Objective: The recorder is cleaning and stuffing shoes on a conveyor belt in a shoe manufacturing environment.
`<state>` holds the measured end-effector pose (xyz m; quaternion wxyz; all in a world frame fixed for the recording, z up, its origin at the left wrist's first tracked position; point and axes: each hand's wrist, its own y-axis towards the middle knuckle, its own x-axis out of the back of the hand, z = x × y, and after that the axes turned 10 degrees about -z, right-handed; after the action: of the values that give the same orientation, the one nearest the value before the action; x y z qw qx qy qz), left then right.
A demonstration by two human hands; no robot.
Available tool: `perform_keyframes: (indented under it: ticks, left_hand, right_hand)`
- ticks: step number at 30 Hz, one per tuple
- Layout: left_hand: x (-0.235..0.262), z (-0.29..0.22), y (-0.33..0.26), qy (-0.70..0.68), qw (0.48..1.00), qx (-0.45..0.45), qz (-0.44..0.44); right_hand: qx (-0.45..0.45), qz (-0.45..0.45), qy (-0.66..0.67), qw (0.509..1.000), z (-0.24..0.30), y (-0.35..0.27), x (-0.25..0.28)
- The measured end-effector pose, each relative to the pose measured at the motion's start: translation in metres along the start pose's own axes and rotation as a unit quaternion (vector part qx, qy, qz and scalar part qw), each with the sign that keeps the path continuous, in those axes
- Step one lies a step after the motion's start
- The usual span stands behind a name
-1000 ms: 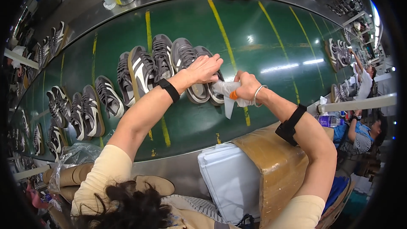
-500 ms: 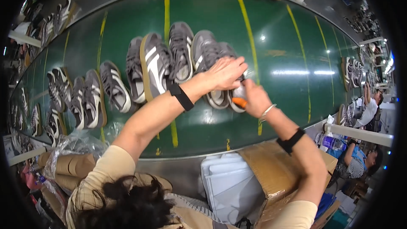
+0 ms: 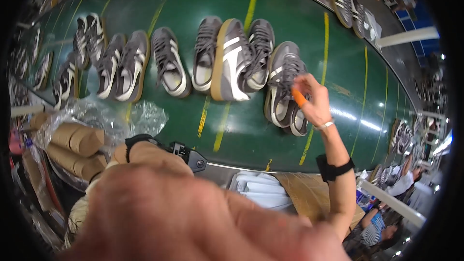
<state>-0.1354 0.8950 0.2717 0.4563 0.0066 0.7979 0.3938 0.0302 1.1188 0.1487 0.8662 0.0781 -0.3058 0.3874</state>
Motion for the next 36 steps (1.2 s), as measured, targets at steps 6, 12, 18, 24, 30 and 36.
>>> perform_keyframes:
  ticks: [6,12,18,24,30,36]
  left_hand:
    - [-0.009,-0.057,-0.027,0.045,0.998,-0.028,-0.015]
    - [-0.03,-0.128,-0.056,0.054,0.998,-0.04,-0.002]
    - [-0.057,-0.171,-0.084,0.004,0.999,-0.033,-0.004]
    - [-0.097,-0.221,-0.121,-0.02,1.0,-0.002,0.011]
    - [-0.117,-0.302,-0.146,-0.004,0.997,0.052,0.05]
    - [-0.101,-0.344,-0.232,0.484,0.855,0.187,0.018]
  right_hand:
    - [0.027,-0.045,-0.239,0.97,0.012,0.061,-0.154]
    - [-0.001,-0.194,-0.221,0.956,0.004,0.069,-0.143]
    - [-0.067,-0.13,-0.049,0.988,0.102,0.026,-0.089]
    - [0.069,-0.195,-0.236,0.95,0.225,-0.145,-0.134]
    - [-0.017,-0.242,-0.216,0.946,0.185,-0.293,-0.203]
    - [-0.011,-0.122,-0.417,0.901,0.095,-0.344,-0.259]
